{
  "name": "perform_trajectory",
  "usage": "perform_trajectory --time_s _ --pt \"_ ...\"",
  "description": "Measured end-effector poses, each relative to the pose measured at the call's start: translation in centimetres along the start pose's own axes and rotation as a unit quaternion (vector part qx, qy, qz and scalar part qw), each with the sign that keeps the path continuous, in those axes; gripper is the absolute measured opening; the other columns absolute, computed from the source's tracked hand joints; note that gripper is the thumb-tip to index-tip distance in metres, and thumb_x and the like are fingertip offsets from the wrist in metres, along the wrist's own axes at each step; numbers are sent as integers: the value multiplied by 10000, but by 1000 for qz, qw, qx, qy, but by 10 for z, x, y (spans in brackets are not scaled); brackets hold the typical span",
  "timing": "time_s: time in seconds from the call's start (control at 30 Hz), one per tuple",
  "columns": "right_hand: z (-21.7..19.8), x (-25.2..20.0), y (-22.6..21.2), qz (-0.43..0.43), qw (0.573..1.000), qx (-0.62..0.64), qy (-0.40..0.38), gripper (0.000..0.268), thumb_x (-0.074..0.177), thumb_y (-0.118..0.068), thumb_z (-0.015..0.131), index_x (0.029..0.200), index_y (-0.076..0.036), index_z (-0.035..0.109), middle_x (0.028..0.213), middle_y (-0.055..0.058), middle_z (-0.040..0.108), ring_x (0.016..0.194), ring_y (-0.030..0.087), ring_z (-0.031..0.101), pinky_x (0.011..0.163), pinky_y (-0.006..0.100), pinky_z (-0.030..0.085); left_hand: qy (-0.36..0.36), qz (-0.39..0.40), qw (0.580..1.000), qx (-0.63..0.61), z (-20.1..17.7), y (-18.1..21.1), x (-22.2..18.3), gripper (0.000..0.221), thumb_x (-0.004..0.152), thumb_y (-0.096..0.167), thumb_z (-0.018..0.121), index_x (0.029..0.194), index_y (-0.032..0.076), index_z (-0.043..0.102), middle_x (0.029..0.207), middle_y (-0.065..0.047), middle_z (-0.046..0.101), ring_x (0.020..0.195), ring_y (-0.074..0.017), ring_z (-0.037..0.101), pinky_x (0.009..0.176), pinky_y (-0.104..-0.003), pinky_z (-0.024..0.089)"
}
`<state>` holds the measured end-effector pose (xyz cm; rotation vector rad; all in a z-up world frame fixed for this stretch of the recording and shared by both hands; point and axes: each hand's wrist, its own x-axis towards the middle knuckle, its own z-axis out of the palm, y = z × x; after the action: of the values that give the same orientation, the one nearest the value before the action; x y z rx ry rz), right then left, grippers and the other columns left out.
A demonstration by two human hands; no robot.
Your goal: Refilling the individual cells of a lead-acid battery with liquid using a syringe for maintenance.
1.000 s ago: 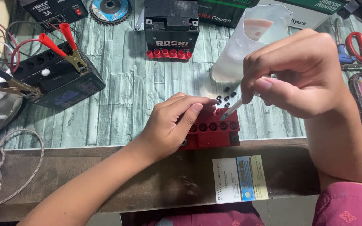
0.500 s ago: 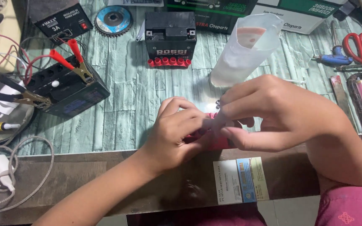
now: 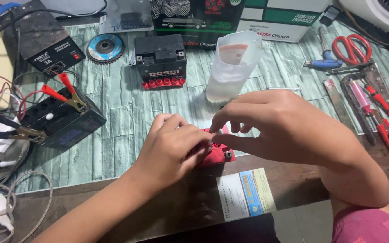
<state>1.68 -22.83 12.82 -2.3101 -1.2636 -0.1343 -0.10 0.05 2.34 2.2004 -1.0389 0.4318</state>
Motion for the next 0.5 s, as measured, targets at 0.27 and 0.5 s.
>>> perform_trajectory --time_s 0.27,0.5 --pt "-10 5 3 11 1000 22 -10 83 917 -116 744 860 -128 685 800 -8 637 638 168 607 591 295 497 -47 -11 998 -46 5 -22 5 104 854 236 816 891 184 734 820 50 642 795 -214 523 785 -378 371" --pt "-4 6 6 12 998 69 10 80 876 -89 786 933 -96 731 799 -7 645 622 128 589 580 260 523 -50 6 994 -94 4 -20 5 129 870 112 808 906 60 695 840 -41 635 769 -239 528 643 -332 469"
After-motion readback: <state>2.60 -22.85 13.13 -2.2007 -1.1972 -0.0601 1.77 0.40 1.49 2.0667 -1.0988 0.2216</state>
